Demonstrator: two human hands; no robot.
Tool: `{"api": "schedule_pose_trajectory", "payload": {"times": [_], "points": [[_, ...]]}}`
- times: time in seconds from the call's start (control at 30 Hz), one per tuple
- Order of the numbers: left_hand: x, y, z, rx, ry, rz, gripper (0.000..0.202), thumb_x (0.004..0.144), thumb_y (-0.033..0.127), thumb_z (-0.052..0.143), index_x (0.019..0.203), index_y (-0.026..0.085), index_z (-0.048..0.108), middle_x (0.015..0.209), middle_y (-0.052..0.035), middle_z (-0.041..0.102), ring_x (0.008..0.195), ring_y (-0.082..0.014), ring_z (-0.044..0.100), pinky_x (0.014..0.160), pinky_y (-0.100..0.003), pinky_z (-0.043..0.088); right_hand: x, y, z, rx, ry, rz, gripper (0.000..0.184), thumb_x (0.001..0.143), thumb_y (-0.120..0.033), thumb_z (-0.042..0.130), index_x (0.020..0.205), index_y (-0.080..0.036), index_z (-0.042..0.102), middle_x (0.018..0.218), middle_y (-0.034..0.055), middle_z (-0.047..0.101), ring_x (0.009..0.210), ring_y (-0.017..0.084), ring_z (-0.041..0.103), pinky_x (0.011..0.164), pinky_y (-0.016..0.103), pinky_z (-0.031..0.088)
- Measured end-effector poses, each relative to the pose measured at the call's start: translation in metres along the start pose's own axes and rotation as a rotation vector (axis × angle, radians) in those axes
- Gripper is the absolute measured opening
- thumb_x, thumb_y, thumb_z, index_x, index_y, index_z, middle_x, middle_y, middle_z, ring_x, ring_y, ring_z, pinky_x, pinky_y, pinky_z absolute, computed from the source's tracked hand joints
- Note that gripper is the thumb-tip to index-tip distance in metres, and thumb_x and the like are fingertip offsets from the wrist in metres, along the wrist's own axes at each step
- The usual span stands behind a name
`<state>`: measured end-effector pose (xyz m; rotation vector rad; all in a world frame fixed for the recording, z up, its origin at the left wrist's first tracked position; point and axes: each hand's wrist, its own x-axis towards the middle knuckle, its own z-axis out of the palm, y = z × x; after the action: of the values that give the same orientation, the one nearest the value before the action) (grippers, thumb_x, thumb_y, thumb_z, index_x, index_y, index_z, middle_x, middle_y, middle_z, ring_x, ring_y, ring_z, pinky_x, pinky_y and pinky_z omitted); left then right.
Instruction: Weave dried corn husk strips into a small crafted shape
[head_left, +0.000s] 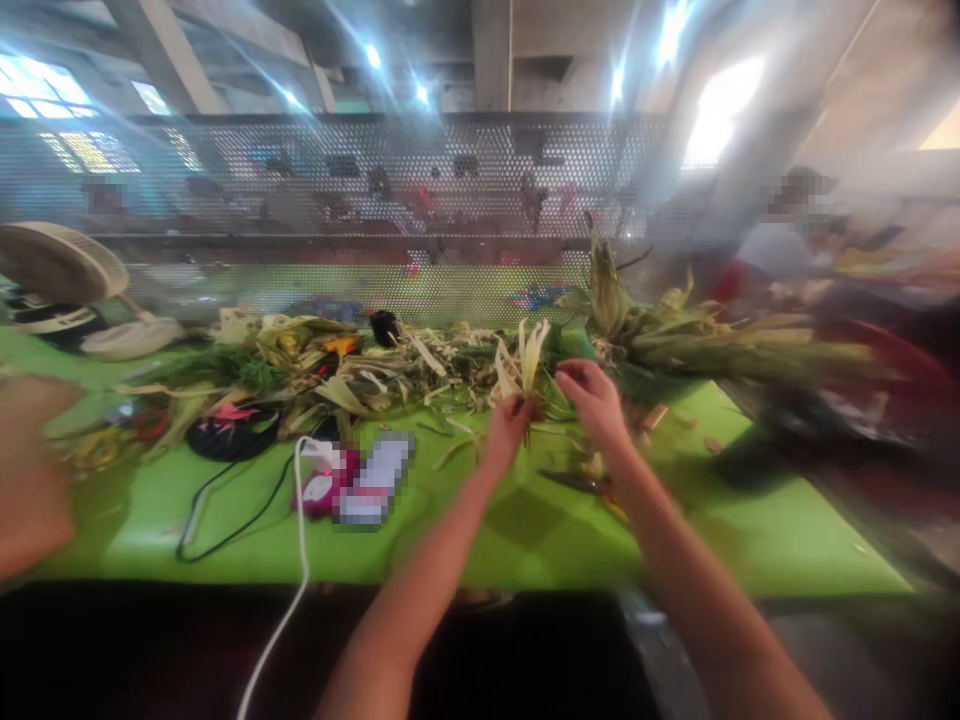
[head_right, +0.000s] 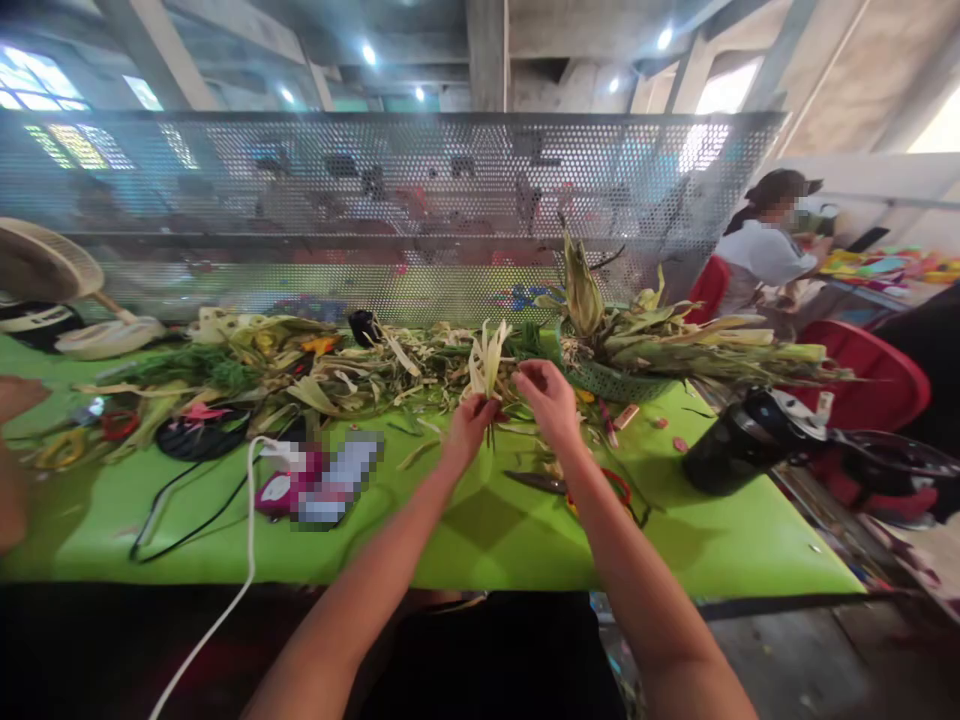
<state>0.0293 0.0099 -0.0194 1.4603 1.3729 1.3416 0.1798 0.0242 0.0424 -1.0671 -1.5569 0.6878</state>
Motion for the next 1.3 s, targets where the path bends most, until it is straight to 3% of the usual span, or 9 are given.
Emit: {"api": "schedule_pose_trajectory", "payload": {"times": [0.17, 0.37, 0.53, 0.7, 0.87, 0.93, 1.0, 1.17, 1.3], "points": [[-0.005, -0.017, 0.003, -0.017, -0.106, -0.001, 0.026, 0.087, 0.043, 0.054, 0.083, 0.018, 0.061, 0.081, -0.0054, 0.074, 0.076, -0.0182, 0.068, 0.073, -0.029, 0.049, -0.006, 0.021, 0.022, 0.136, -0.036, 0.151, 0.024, 0.073, -0.044, 0.068, 0.085, -0.025, 0.062, 0.081, 0.0003, 0.066, 0.074, 0.017, 0.061, 0.07, 0.03, 0.051], [-0.014, -0.005, 0.001, 0.143, -0.154, 0.038, 0.022, 0.088, 0.037, 0.054, 0.08, 0.019, 0.063, 0.079, -0.0027, 0.074, 0.081, -0.018, 0.066, 0.087, -0.032, 0.045, -0.013, 0.033, 0.011, 0.23, -0.003, 0.16, 0.02, 0.072, -0.039, 0.069, 0.073, -0.022, 0.059, 0.068, -0.0028, 0.057, 0.063, 0.014, 0.053, 0.063, 0.027, 0.045], [-0.012, -0.002, -0.009, 0.031, -0.212, 0.085, 0.034, 0.092, 0.039, 0.047, 0.074, 0.017, 0.067, 0.082, -0.0043, 0.072, 0.085, -0.0182, 0.062, 0.086, -0.03, 0.044, -0.008, 0.034, 0.008, 0.27, -0.012, 0.162, 0.022, 0.074, -0.037, 0.069, 0.082, -0.019, 0.061, 0.073, -0.0017, 0.061, 0.066, 0.013, 0.054, 0.065, 0.026, 0.045], [-0.001, -0.013, -0.02, -0.104, 0.005, 0.026, 0.028, 0.088, 0.041, 0.054, 0.085, 0.017, 0.068, 0.077, -0.0036, 0.072, 0.083, -0.0172, 0.063, 0.086, -0.03, 0.044, -0.027, 0.028, -0.023, -0.004, -0.089, -0.001, 0.029, 0.081, -0.033, 0.065, 0.107, -0.02, 0.064, 0.088, 0.0019, 0.067, 0.075, 0.014, 0.059, 0.072, 0.028, 0.048], [0.001, -0.009, -0.026, -0.214, 0.075, 0.033, 0.029, 0.086, 0.044, 0.058, 0.091, 0.017, 0.066, 0.076, -0.0034, 0.072, 0.076, -0.015, 0.064, 0.079, -0.028, 0.046, -0.098, 0.031, -0.073, -0.493, -0.493, -0.188, 0.023, 0.087, -0.028, 0.061, 0.108, -0.025, 0.07, 0.109, 0.0082, 0.067, 0.1, 0.024, 0.061, 0.087, 0.038, 0.048], [0.001, -0.007, -0.028, -0.228, 0.1, 0.046, 0.029, 0.086, 0.045, 0.058, 0.091, 0.017, 0.066, 0.075, -0.0032, 0.072, 0.075, -0.0143, 0.063, 0.078, -0.027, 0.046, -0.122, 0.042, -0.085, -0.643, -0.556, -0.231, 0.03, 0.086, -0.028, 0.063, 0.115, -0.029, 0.069, 0.129, 0.0088, 0.06, 0.118, 0.029, 0.054, 0.099, 0.046, 0.042], [0.002, -0.007, -0.029, -0.224, 0.118, 0.053, 0.029, 0.086, 0.045, 0.059, 0.091, 0.017, 0.066, 0.074, -0.003, 0.072, 0.075, -0.0142, 0.063, 0.078, -0.027, 0.046, -0.133, 0.057, -0.092, -0.73, -0.546, -0.235, 0.03, 0.09, -0.026, 0.057, 0.117, -0.032, 0.069, 0.133, 0.0081, 0.056, 0.123, 0.029, 0.05, 0.103, 0.047, 0.04], [0.002, -0.01, -0.028, -0.257, 0.09, 0.03, 0.03, 0.084, 0.046, 0.061, 0.09, 0.017, 0.066, 0.073, -0.0035, 0.071, 0.071, -0.0137, 0.062, 0.074, -0.026, 0.046, -0.113, 0.09, -0.086, -0.821, -0.446, -0.219, 0.037, 0.094, -0.019, 0.046, 0.122, -0.029, 0.067, 0.133, 0.0088, 0.056, 0.122, 0.026, 0.049, 0.104, 0.043, 0.041], [-0.002, -0.011, -0.025, -0.251, 0.019, 0.001, 0.029, 0.083, 0.045, 0.062, 0.088, 0.017, 0.067, 0.069, -0.0023, 0.07, 0.069, -0.0138, 0.062, 0.073, -0.027, 0.045, -0.08, 0.072, -0.077, -0.914, -0.385, -0.19, 0.028, 0.091, -0.022, 0.053, 0.11, -0.027, 0.073, 0.121, 0.0098, 0.062, 0.108, 0.026, 0.057, 0.092, 0.039, 0.046]]}}
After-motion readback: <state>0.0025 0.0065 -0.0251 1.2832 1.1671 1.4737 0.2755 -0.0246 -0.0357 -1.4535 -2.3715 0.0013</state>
